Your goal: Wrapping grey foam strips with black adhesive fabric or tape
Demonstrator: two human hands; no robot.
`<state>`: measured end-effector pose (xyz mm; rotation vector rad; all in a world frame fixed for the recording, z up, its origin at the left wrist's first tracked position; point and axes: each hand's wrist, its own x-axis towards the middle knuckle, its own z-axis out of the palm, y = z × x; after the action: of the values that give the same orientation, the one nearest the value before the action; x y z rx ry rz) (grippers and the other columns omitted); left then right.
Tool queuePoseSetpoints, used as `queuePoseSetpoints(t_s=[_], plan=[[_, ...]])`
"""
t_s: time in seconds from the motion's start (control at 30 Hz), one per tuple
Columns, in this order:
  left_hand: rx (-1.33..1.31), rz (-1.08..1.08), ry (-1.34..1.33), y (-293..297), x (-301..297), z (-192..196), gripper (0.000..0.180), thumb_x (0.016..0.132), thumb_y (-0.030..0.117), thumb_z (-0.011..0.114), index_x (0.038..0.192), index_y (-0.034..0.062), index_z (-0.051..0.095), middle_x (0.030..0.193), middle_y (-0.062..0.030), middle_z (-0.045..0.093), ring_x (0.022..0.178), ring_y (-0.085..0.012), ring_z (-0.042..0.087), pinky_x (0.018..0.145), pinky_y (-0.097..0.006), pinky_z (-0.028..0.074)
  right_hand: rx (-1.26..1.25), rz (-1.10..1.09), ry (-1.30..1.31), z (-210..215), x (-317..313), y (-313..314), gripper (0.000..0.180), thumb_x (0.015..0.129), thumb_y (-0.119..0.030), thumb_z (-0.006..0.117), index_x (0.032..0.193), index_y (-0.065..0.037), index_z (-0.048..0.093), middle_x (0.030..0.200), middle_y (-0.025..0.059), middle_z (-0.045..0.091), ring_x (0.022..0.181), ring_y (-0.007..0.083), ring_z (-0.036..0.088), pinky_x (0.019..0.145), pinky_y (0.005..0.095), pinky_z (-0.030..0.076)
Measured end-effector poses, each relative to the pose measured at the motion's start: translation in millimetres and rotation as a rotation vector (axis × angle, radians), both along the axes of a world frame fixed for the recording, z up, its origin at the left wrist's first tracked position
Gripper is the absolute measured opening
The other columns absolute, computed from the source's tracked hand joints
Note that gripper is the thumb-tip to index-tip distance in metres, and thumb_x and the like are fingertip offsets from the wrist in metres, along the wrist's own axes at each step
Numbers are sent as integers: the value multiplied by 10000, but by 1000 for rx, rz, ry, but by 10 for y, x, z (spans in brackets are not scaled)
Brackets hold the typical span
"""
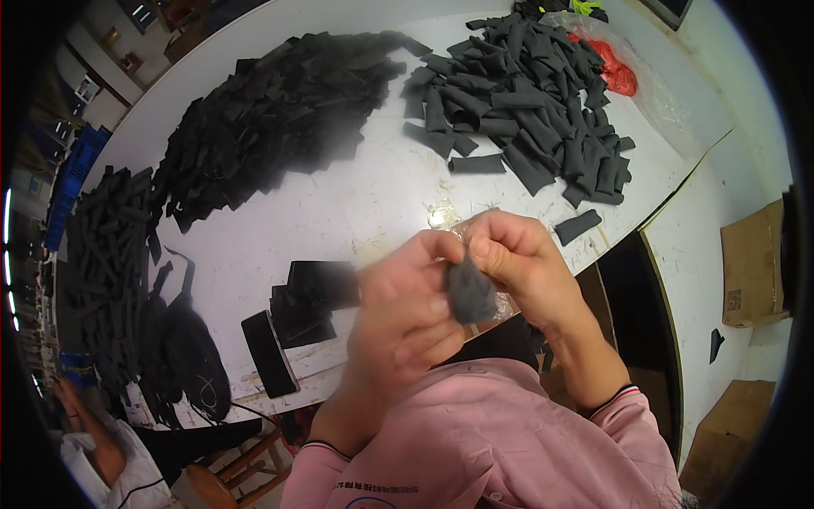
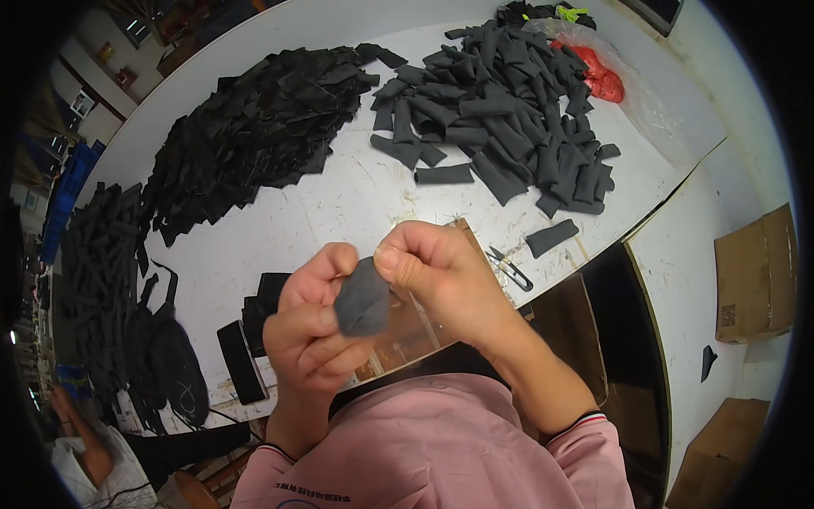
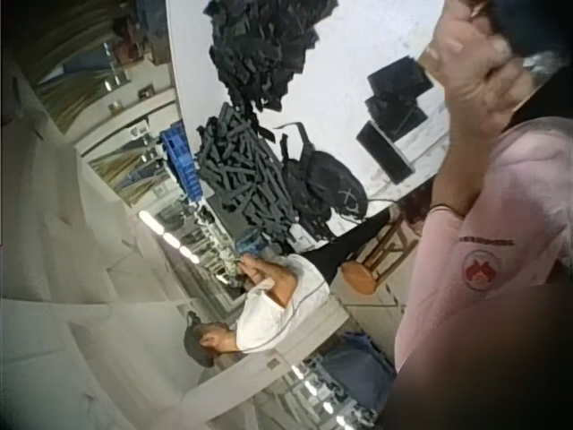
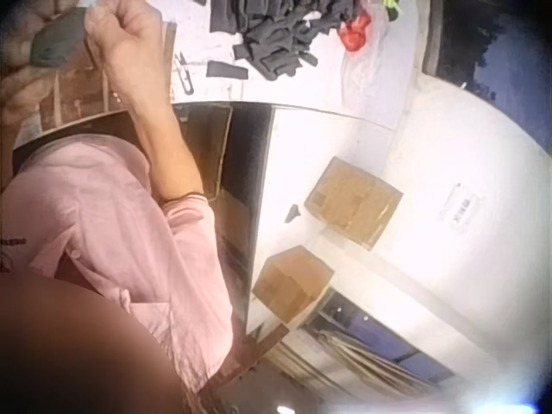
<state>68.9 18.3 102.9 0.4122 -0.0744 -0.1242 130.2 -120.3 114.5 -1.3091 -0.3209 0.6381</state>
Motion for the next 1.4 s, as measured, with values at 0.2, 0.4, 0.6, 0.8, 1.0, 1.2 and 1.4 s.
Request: queuePoseSetpoints(t_s=[0.2,0.4,0.6,0.8,1.0,1.2,1.4], plan=[[-364,-184,150,145,93,-767,288,831,6,327,1102,-18,421,801,-124,567,300,-46,301,288,-182,212,58,183,300,-627,149,-40,235,821,-281,574,748,-61,538,605,-61,422,524,20,330,456,161,248],[-561,-143,297,153,182,-691,231,884,69,347,1061,-24,462,811,-105,580,322,-44,297,284,-170,209,19,117,230,-586,219,94,235,818,-270,574,761,-43,551,634,-48,459,538,31,362,468,173,286],[-434,-124,288,112,85,-827,239,868,42,351,1064,-4,479,769,-68,557,334,-45,310,303,-178,242,31,231,366,-776,237,7,221,829,-239,562,799,-20,569,688,-23,519,571,34,423,497,166,335],[918,345,281,-40,-25,-580,254,815,1,462,1067,-22,484,863,-68,579,596,-71,500,555,-184,409,-69,119,186,-940,179,-47,220,831,-236,557,825,-18,574,717,-2,553,616,50,476,550,207,393],[1042,508,-262,-15,62,-350,112,768,-49,529,878,-40,550,901,-121,593,930,-184,520,864,-317,384,-275,-93,-811,-523,110,-41,285,800,-269,568,919,-10,572,672,49,499,636,185,515,568,270,412],[683,617,-106,24,-53,-388,58,759,-33,550,817,-24,553,915,-149,591,907,-220,529,854,-361,385,-643,105,-1298,-430,72,-63,285,750,-305,584,706,-28,531,650,84,510,612,266,524,500,353,416],[833,334,-76,-40,59,-517,97,742,-32,570,836,-34,546,876,-133,588,876,-202,539,793,-328,423,-632,110,-1062,-813,42,-111,260,788,-295,540,747,-39,560,659,103,549,613,296,538,506,368,422]])
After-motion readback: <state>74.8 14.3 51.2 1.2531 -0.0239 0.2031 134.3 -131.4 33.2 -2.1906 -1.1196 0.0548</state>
